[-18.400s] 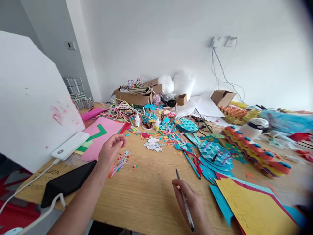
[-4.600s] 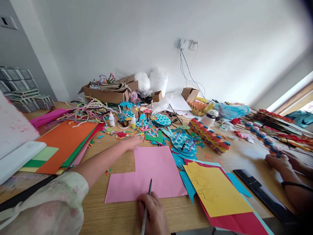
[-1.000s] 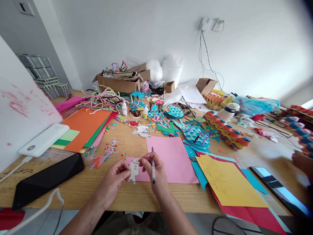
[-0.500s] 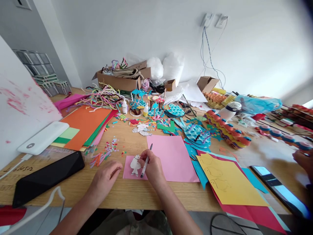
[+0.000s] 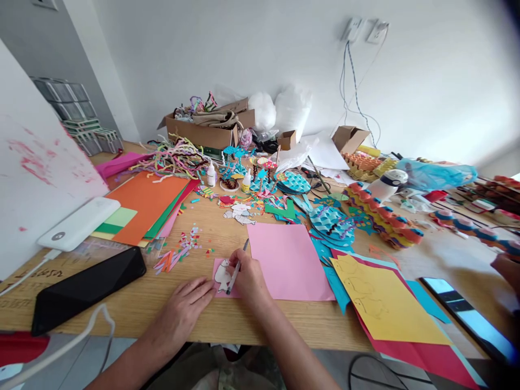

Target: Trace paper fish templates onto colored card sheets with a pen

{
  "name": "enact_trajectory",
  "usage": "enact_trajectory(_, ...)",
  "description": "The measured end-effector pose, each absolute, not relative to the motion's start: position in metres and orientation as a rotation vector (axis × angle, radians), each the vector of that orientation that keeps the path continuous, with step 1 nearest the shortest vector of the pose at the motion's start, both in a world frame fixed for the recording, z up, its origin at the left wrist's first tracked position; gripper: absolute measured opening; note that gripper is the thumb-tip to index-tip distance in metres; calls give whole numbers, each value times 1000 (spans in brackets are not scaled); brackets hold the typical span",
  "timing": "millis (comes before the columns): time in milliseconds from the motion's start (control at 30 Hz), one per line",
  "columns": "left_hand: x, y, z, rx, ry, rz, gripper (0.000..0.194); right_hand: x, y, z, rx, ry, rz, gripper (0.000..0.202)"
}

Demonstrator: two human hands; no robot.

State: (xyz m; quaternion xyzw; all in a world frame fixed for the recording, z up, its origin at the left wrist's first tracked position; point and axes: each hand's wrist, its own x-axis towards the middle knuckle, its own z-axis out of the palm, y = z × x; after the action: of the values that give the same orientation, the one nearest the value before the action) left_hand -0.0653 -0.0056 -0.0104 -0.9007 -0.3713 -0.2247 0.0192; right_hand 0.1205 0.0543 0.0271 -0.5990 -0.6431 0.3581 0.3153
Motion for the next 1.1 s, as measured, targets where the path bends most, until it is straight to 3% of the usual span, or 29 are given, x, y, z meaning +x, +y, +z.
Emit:
enact_trajectory(300,-57,3,0,-2857,-1285,-737,29,120,52,27,-1587,-1972,737,16)
enact_trajectory(700,-47,13,10,-2840,-1179,-727,29,115,49,36,-1735,-2245,600,19)
enact_trajectory(1100,-50,17,8,-2874,-1144,-773,30,157,36,29,-1464,-1962,708,18)
